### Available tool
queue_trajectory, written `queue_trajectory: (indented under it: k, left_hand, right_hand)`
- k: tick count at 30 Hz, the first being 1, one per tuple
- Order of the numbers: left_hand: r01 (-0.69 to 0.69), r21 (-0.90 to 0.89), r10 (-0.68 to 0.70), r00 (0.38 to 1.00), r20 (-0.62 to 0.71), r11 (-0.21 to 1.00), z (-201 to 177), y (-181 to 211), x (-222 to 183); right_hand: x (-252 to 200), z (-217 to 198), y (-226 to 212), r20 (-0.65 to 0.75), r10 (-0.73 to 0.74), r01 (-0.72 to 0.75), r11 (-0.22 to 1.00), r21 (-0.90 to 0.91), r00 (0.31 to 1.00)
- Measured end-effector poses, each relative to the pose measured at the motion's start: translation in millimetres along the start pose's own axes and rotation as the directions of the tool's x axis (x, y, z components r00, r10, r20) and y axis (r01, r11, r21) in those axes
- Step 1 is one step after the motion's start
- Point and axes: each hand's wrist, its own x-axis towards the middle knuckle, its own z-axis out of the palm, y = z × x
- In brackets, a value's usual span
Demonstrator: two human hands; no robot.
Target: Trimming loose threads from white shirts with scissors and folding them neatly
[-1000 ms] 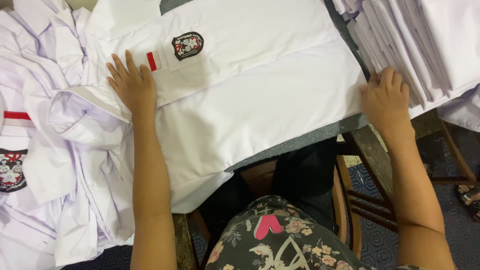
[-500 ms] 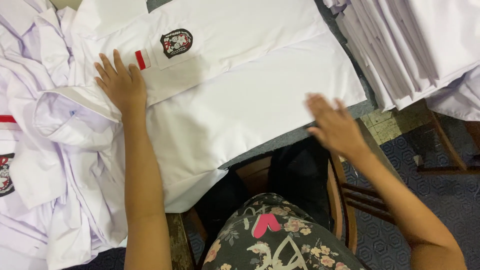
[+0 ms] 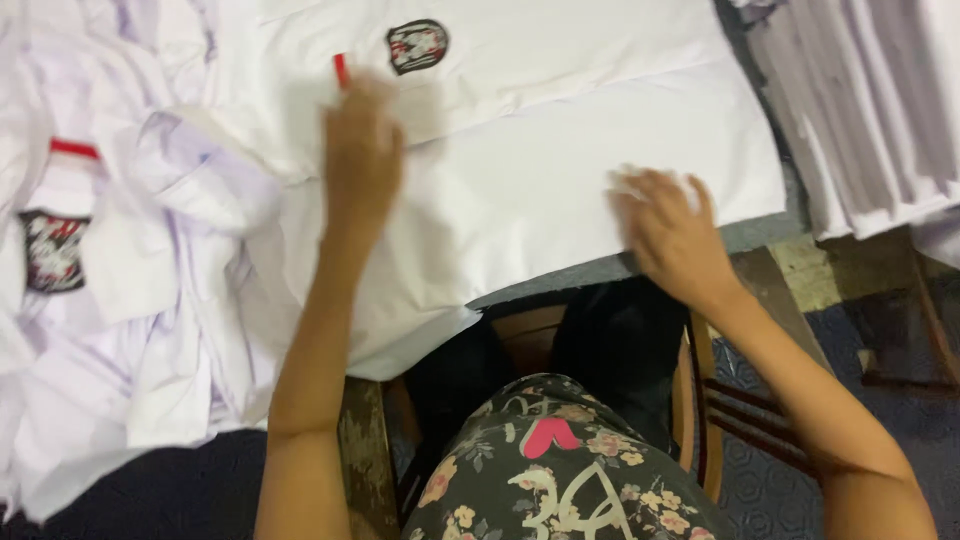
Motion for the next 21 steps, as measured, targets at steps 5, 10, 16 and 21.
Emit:
queue_trajectory:
  k: [5, 10, 16, 21]
  left_hand:
    - [-0.057, 0.027, 0.041, 0.917, 0.397, 0.998, -64.8, 55.5, -76.6]
    - [0.115, 0.128, -0.159, 0.888, 0.431, 0.985, -112.7, 37.7, -135.0]
    - [0.288, 0.242, -0.366, 0.841, 0.400, 0.927, -163.7, 41.4, -146.7]
    - [0.387, 0.237, -0.454, 0.749, 0.482, 0.891, -177.7, 38.0, -146.5]
  right_hand:
    - [85.5, 7.2, -85.8, -0.132, -0.231, 0.259, 0.930, 0.262, 0.964]
    - [92.8, 45.0, -130.2, -0.068, -0.374, 0.373, 0.859, 0.351, 0.925]
    - [72.1, 43.2, -103.0, 0.068, -0.241, 0.222, 0.953, 0.206, 0.968]
    - [33.3, 34.5, -37.9, 0.079, -0.037, 0.020, 0.978, 0.207, 0.996]
